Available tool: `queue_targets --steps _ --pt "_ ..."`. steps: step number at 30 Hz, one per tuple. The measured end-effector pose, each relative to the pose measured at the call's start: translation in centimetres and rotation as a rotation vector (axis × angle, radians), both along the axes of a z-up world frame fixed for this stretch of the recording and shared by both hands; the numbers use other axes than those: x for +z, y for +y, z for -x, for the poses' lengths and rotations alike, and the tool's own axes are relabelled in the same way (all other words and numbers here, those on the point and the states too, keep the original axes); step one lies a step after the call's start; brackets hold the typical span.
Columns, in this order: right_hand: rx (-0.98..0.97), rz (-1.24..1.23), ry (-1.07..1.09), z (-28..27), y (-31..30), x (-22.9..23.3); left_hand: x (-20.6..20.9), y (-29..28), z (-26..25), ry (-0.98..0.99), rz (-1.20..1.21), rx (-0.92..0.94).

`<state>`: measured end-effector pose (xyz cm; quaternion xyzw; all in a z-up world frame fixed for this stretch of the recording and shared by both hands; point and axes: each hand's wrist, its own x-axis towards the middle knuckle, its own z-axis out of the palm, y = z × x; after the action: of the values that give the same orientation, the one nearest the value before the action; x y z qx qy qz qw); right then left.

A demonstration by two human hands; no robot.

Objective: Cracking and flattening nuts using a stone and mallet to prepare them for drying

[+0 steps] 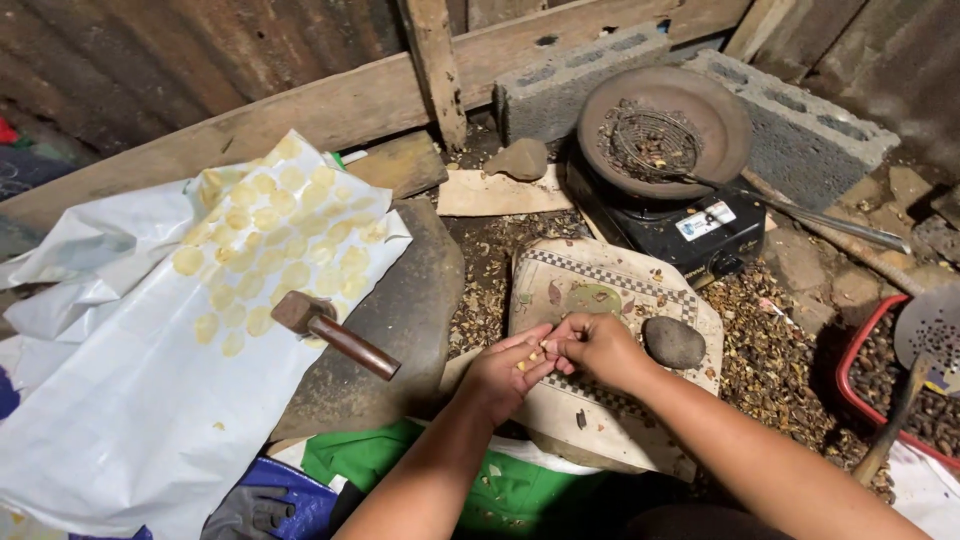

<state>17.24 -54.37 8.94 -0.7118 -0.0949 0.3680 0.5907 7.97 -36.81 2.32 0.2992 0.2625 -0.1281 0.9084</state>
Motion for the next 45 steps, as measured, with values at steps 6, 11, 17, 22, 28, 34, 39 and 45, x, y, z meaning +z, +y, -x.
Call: queue_targets --steps 6,11,17,22,28,34,39,45 --pt "0.032 0.003 0.02 0.2 0.2 0.1 -0.5 -0.4 0.8 -0.049 -0.117 -0.002" --pt "0.059 -0.016 -0.022 0.3 -0.3 0.2 -0.8 -0.6 0.7 -0.028 -0.236 -0.047" --pt "0.107 0.091 -0.151 0.2 -1.1 1.1 -1.9 0.1 0.1 0.03 -0.194 0.0" --pt "0.339 0.624 -0.704 -2.7 -2.0 2.1 4.6 7.4 -1.5 -0.087 -0.362 -0.1" --pt "0.592 0.946 -1.031 -1.9 6.6 12.5 15.4 26.3 -0.8 -0.224 -0.886 0.019" --pt "1.007 0.646 -1.053 5.1 25.4 8.2 12.2 38.5 6.2 -0.084 -1.25 0.363" --pt "0.289 0.4 -0.821 11.5 33.9 -5.7 -6.0 42.2 6.6 0.086 -0.958 0.47" --pt "0.193 0.437 -0.716 9.0 28.0 -4.3 -2.2 34.8 2.8 0.002 -1.767 0.221"
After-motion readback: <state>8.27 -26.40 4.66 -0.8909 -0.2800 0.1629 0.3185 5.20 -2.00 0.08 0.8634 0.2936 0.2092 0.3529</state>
